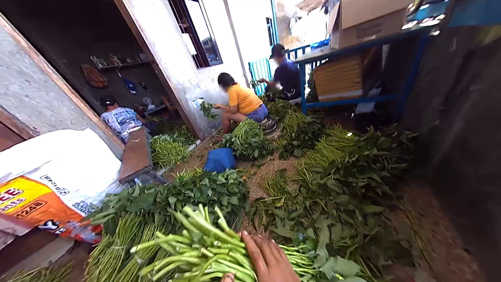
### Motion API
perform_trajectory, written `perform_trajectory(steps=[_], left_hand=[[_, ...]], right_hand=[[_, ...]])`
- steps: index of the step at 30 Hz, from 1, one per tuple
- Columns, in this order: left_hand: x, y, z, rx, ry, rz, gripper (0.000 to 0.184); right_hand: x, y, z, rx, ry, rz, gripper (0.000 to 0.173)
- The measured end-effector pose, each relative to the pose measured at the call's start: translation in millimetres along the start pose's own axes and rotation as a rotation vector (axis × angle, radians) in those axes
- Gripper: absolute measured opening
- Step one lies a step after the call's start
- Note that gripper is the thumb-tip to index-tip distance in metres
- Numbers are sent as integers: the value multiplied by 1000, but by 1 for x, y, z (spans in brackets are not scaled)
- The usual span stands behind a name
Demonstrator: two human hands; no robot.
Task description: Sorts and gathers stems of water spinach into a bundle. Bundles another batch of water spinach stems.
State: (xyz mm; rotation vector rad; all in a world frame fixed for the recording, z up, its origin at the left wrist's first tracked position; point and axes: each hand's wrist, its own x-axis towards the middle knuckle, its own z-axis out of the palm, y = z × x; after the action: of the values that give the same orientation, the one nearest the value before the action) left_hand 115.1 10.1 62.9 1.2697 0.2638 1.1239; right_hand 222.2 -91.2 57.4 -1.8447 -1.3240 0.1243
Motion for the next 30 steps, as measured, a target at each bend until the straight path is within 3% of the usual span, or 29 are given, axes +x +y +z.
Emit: perform_trajectory(steps=[2,4,8,11,13,17,21,24,26,27,29,30], left_hand=[[5,10,-5,41,-263,14,35],[14,20,4,135,-490,6,63],[34,34,99,342,-782,33,123],[58,31,173,389,-949,74,137],[67,37,212,408,-1018,45,133],[83,21,236,475,-1071,44,104],[63,-22,212,696,-1303,-349,82],[35,-47,203,550,-1330,-647,65],[28,-57,199,406,-1291,-758,61],[27,-63,198,355,-1280,-777,60],[23,-81,194,309,-1252,-743,53],[19,-89,194,360,-1206,-714,49]], right_hand=[[-3,7,2,105,156,-34,109],[-8,21,-2,269,302,-46,101],[-18,75,-17,717,527,-68,94],[-25,111,-59,887,597,-39,87],[-36,138,-88,974,639,-79,81],[-65,131,-150,1215,719,117,80],[-85,167,-149,1394,707,92,83],[-90,172,-142,1493,739,145,83],[-96,170,-142,1511,767,194,76],[-98,167,-144,1477,795,245,63],[-104,165,-148,1453,797,285,45],[-105,167,-148,1472,794,287,44]])
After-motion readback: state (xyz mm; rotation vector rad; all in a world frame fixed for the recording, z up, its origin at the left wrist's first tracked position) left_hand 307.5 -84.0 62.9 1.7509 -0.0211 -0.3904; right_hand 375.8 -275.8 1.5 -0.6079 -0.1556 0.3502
